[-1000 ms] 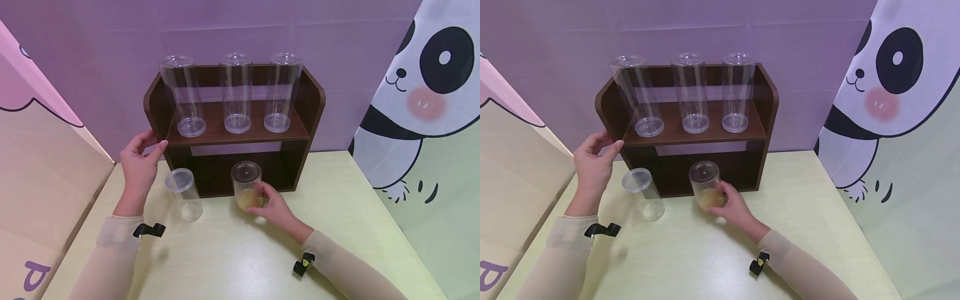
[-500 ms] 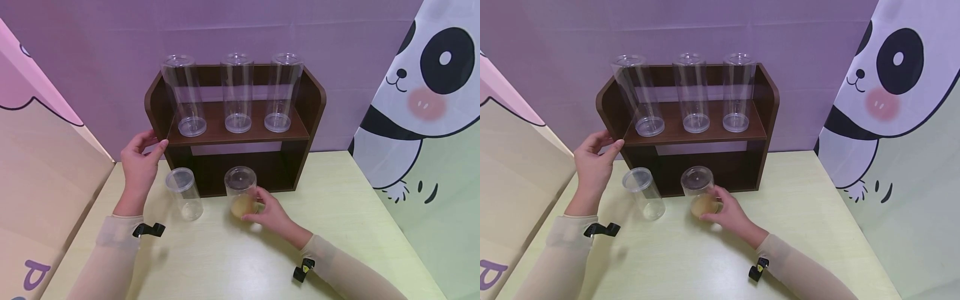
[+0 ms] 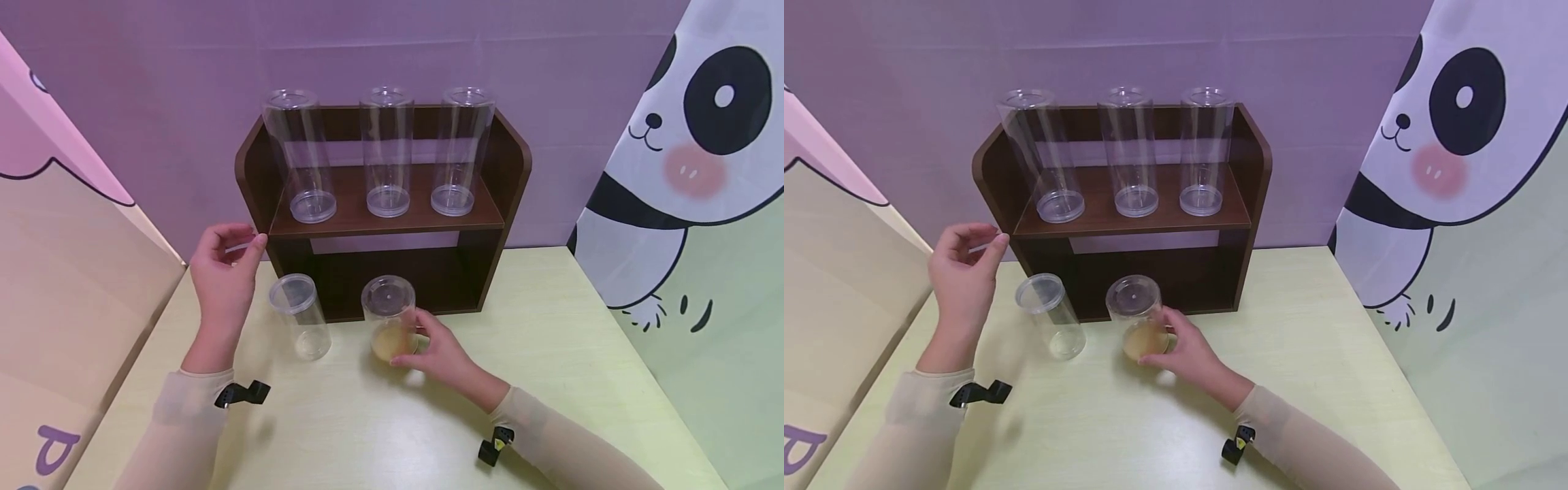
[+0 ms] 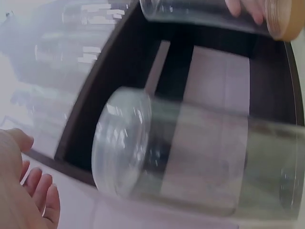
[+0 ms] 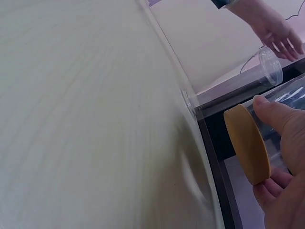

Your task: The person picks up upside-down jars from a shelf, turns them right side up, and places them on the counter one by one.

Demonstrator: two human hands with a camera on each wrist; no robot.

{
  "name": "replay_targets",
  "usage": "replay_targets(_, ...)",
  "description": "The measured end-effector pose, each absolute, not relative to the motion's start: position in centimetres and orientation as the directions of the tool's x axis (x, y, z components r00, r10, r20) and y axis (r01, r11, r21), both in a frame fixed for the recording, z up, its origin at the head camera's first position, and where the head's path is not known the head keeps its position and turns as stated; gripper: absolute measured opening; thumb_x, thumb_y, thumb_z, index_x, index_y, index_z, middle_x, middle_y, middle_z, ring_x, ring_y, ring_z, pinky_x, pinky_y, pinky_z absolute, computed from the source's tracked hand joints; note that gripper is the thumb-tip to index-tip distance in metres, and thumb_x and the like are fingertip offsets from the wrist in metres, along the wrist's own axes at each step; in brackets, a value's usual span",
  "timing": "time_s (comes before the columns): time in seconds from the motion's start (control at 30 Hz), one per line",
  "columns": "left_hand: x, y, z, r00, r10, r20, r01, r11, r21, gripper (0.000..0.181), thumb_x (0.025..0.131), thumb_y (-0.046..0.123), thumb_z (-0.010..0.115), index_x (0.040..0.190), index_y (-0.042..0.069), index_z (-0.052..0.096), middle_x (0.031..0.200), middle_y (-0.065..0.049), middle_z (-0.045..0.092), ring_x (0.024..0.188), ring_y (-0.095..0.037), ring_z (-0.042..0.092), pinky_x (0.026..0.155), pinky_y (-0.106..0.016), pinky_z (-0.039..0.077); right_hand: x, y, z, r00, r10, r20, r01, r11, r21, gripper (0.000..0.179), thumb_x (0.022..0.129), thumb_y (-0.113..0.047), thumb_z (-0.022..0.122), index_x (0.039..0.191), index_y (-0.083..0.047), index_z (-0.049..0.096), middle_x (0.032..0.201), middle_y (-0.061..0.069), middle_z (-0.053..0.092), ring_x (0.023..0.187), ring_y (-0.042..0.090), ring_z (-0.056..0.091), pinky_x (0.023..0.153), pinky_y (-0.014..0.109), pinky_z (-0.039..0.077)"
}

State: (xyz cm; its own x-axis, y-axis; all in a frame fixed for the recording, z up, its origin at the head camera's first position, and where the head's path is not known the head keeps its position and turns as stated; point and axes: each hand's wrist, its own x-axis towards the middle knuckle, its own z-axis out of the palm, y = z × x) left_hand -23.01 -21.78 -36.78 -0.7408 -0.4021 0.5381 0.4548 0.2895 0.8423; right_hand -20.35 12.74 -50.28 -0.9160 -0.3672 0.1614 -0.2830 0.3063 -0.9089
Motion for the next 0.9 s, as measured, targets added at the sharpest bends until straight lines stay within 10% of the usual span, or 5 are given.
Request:
replay_targets(0.57, -19.2, -14.2, -37.4, -0.816, 0.101, 0.570, 0.571, 0.304, 0.763, 0.031, 0.095, 0.001, 0.087, 0.121, -0.001, 0.070, 0.123, -0.011, 0.071, 0.112, -0.027, 0.067, 0.100, -0.022, 0.056, -19.8, 12.5, -49.8, -0.903, -0.390, 0.180, -0.310, 0.302, -0.901, 0.086, 0.080, -0.016, 0.103, 0.153, -0.016, 0.058, 0.143, 0.003, 0.067, 0.136, 0.032, 0.064, 0.116, 0.059, 0.053)
replay_targets(0.9, -18.9, -12.2, -39.3, -0.866, 0.282, 0.413, 0.493, 0.342, 0.800, 0.071, 0.090, 0.018, 0.095, 0.150, 0.007, 0.059, 0.150, -0.011, 0.059, 0.137, -0.026, 0.059, 0.117, -0.048, 0.054, -19.5, 12.5, -49.5, -0.880, -0.418, 0.226, -0.368, 0.299, -0.881, 0.080, 0.080, -0.016, 0.103, 0.148, -0.015, 0.060, 0.140, 0.001, 0.067, 0.134, 0.026, 0.063, 0.117, 0.057, 0.052)
